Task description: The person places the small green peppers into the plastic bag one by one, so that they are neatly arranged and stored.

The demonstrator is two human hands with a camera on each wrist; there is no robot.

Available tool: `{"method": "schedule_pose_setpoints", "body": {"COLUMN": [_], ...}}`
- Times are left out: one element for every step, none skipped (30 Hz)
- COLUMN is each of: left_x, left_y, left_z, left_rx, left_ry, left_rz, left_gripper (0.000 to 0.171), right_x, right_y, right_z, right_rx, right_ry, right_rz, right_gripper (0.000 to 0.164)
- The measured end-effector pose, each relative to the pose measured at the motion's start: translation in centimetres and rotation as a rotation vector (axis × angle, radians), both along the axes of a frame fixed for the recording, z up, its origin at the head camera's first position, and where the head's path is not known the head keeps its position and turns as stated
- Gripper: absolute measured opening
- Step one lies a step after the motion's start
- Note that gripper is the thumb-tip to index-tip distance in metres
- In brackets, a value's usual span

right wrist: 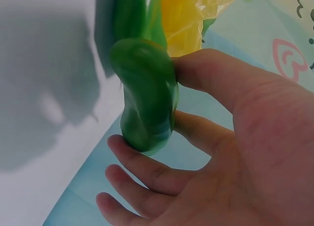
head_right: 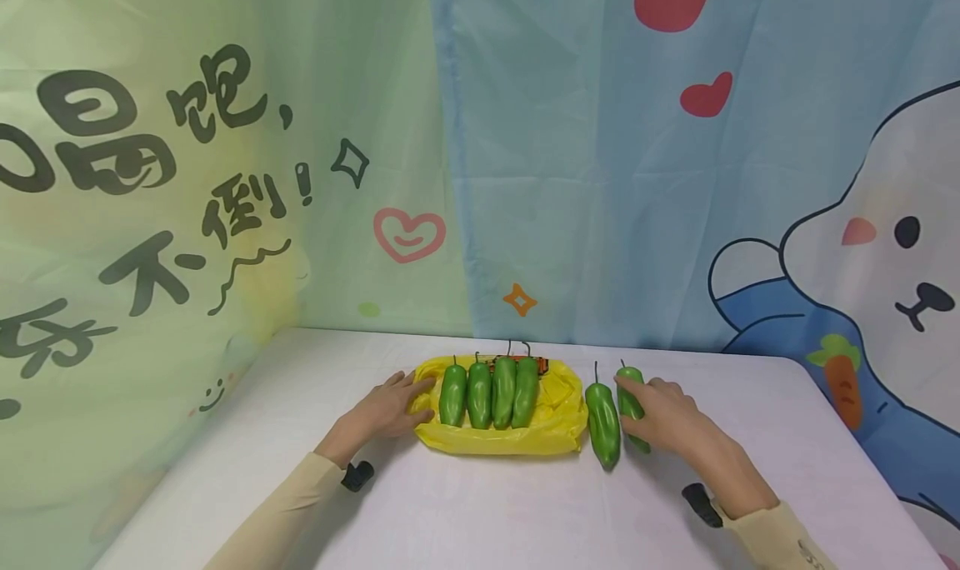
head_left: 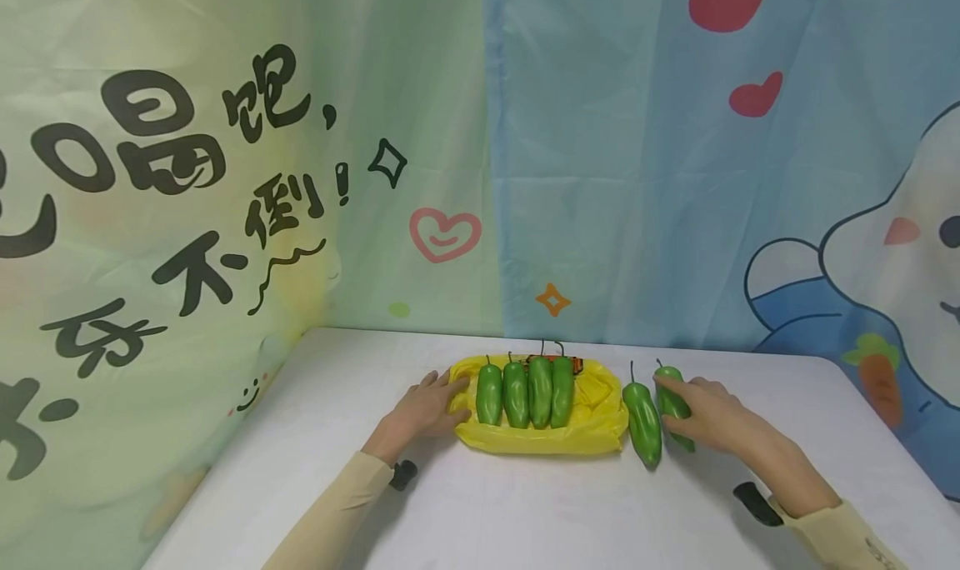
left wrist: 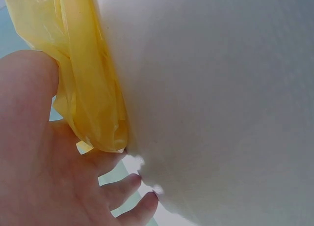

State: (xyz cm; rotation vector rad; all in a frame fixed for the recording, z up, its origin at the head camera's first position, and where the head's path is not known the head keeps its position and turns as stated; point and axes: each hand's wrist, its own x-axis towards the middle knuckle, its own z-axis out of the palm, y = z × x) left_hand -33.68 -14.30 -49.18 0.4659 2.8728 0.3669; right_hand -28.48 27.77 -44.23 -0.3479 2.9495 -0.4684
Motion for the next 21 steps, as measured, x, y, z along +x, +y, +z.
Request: {"method": "schedule_pose_setpoints", "body": {"left_x": [0.01, 0.01, 0.01, 0.00, -0.01, 0.00, -0.01, -0.01, -0.02, -0.02, 0.00, -0.01, 0.01, 0.02, 0.04, 0.05, 0.06, 0.04, 0.04, 0.04, 0.05], "left_y": [0.01, 0.01, 0.02, 0.03, 0.03, 0.03, 0.03, 0.03, 0.02, 0.02, 0.02, 0.02, 0.02, 0.02, 0.03, 0.03, 0.04, 0.05, 0.06, 0.07, 0.08], "left_z": [0.02, 0.03, 0.05, 0.06, 0.06, 0.08, 0.08, 0.08, 0.07, 0.06, 0.06, 0.05, 0.05, 0.05, 0.07, 0.08, 0.11, 0.13, 0.16, 0.19, 0.23], "left_rx": [0.001, 0.001, 0.002, 0.003, 0.002, 0.002, 0.001, 0.000, 0.000, -0.001, -0.001, -0.002, -0.002, -0.003, -0.004, -0.005, -0.005, -0.008, -0.009, -0.011, -0.012], "left_ry": [0.001, 0.001, 0.002, 0.003, 0.004, 0.004, 0.005, 0.005, 0.006, 0.006, 0.006, 0.007, 0.007, 0.006, 0.006, 0.005, 0.005, 0.003, 0.001, 0.000, 0.000], "left_rz": [-0.001, -0.002, -0.002, -0.004, -0.004, -0.005, -0.005, -0.005, -0.005, -0.005, -0.005, -0.006, -0.006, -0.006, -0.007, -0.007, -0.007, -0.006, -0.006, -0.005, -0.005], "left_gripper": [0.062, 0.062, 0.062, 0.061, 0.061, 0.061, 0.061, 0.061, 0.061, 0.062, 0.062, 0.062, 0.062, 0.061, 0.061, 0.061, 0.061, 0.061, 0.061, 0.061, 0.061], "right_x": [0.02, 0.03, 0.05, 0.06, 0.08, 0.09, 0.10, 0.09, 0.09, 0.09, 0.08, 0.06, 0.05, 0.03, 0.02, 0.01, 0.01, 0.01, 0.02, 0.02, 0.03], "right_y": [-0.03, -0.06, -0.10, -0.13, -0.16, -0.19, -0.21, -0.22, -0.23, -0.23, -0.23, -0.23, -0.23, -0.23, -0.24, -0.25, -0.27, -0.28, -0.31, -0.34, -0.37], "right_z": [0.06, 0.14, 0.21, 0.26, 0.30, 0.33, 0.36, 0.37, 0.37, 0.37, 0.36, 0.35, 0.33, 0.33, 0.33, 0.34, 0.36, 0.39, 0.43, 0.47, 0.51], "right_rx": [0.000, -0.003, -0.004, -0.005, -0.005, -0.006, -0.006, -0.005, -0.005, -0.005, -0.004, -0.003, -0.003, -0.003, -0.002, -0.002, -0.002, -0.003, -0.002, -0.002, -0.001], "right_ry": [0.002, 0.002, 0.003, 0.004, 0.004, 0.005, 0.006, 0.007, 0.008, 0.008, 0.008, 0.009, 0.010, 0.009, 0.010, 0.010, 0.011, 0.012, 0.013, 0.014, 0.014], "right_rz": [0.002, 0.005, 0.008, 0.009, 0.010, 0.011, 0.011, 0.011, 0.010, 0.010, 0.009, 0.009, 0.009, 0.008, 0.008, 0.008, 0.008, 0.008, 0.008, 0.008, 0.008], "right_gripper": [0.066, 0.066, 0.065, 0.065, 0.065, 0.065, 0.066, 0.066, 0.066, 0.066, 0.066, 0.066, 0.066, 0.066, 0.066, 0.066, 0.066, 0.066, 0.066, 0.066, 0.065]}}
